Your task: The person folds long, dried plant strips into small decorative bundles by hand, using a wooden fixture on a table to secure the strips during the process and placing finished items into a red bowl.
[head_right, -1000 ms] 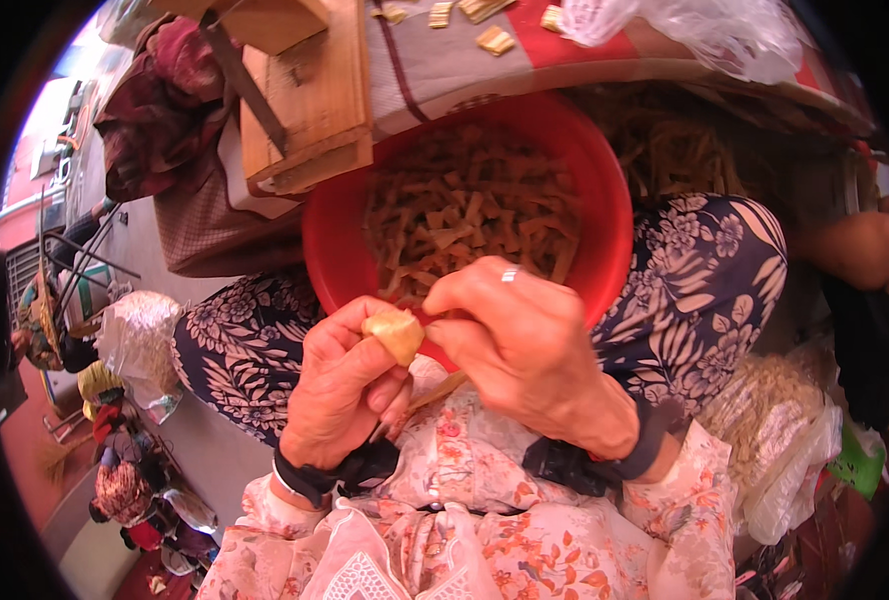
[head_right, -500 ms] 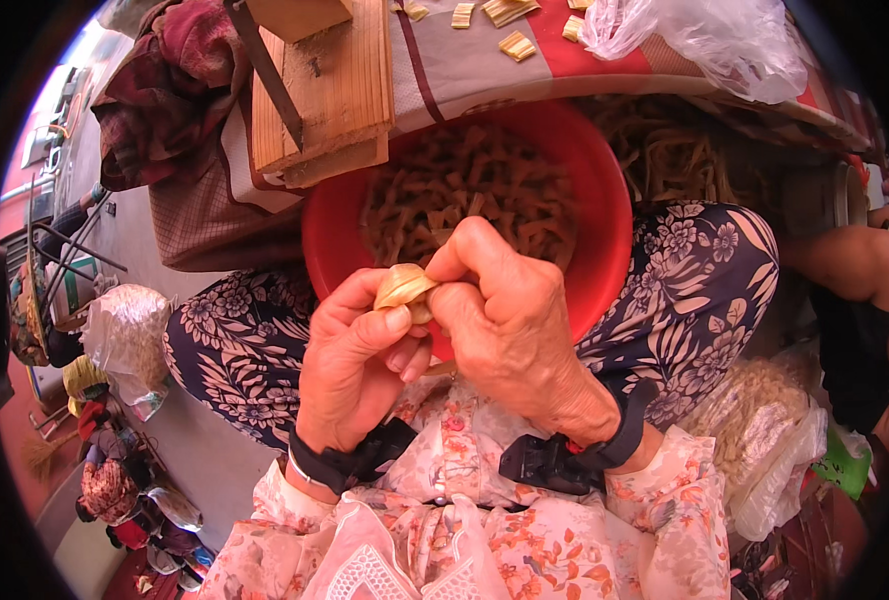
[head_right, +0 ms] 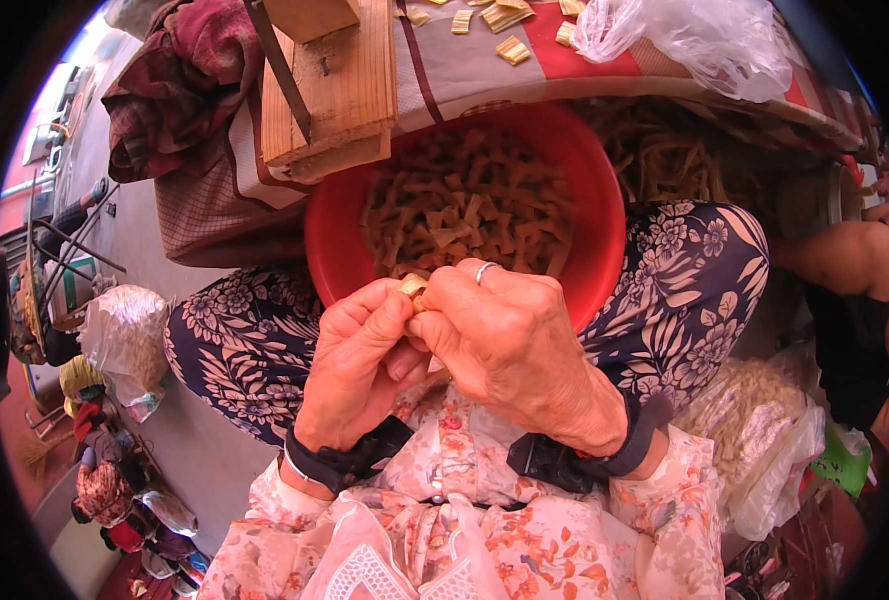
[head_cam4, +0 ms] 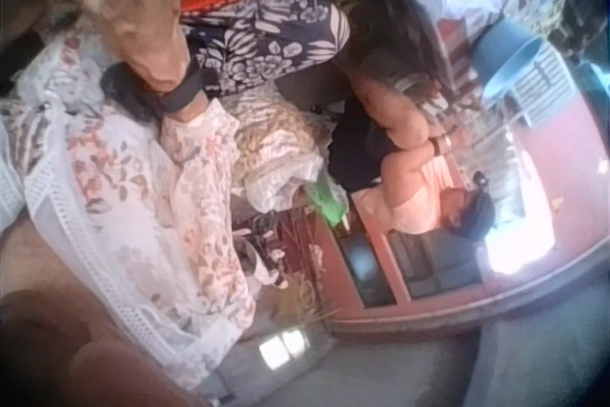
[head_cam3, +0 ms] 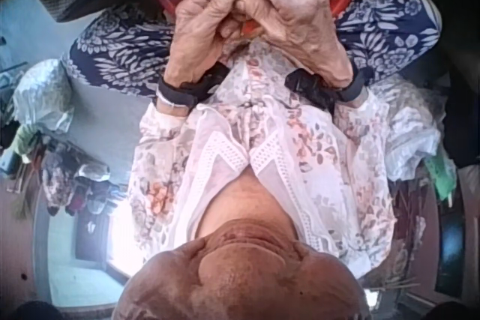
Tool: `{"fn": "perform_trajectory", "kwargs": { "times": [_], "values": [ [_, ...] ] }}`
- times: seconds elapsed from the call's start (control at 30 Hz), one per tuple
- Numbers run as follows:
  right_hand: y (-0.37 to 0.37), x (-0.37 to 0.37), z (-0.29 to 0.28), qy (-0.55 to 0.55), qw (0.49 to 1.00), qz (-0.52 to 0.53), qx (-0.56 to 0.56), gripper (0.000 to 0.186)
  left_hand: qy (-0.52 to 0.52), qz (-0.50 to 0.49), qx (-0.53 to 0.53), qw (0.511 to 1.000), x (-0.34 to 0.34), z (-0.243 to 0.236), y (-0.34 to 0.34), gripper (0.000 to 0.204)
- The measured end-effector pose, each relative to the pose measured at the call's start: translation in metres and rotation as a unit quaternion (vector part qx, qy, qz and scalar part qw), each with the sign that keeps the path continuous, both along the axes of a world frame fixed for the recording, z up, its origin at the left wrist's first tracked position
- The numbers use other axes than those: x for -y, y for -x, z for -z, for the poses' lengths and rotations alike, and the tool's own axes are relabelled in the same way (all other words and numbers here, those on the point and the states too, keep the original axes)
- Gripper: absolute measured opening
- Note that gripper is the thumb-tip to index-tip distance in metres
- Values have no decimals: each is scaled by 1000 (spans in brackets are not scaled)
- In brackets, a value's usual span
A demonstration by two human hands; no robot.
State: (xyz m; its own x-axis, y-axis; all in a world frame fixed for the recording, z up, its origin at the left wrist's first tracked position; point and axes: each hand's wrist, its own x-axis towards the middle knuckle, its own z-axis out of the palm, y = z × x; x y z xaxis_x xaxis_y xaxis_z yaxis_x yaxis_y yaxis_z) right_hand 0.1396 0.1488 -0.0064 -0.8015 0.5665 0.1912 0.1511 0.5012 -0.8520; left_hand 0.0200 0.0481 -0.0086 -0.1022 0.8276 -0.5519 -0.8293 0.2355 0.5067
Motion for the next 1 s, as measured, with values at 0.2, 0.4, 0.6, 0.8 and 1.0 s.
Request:
{"fn": "perform_trajectory", "kwargs": {
  "times": [0.2, 0.4, 0.6, 0.8, 1.0],
  "values": [
    [-6, 1, -8, 121, 991, 55, 15, 3, 40, 45, -62, 996, 2, -21, -5, 18],
    [-10, -4, -4, 341, 923, 178, -6, 13, 59, 50, -5, 997, 21, -16, -7, 15],
    [-13, -13, -17, 434, 887, 155, 23, 14, 9, 123, -309, 943, 9, -23, -7, 12],
    [-13, -12, -20, 441, 891, 108, -16, 13, -9, 121, -272, 955, 2, -26, -7, 13],
    [-10, -4, -5, 366, 915, 168, -22, 11, 52, 61, -62, 995, 6, -22, -14, 24]
  ]
}}
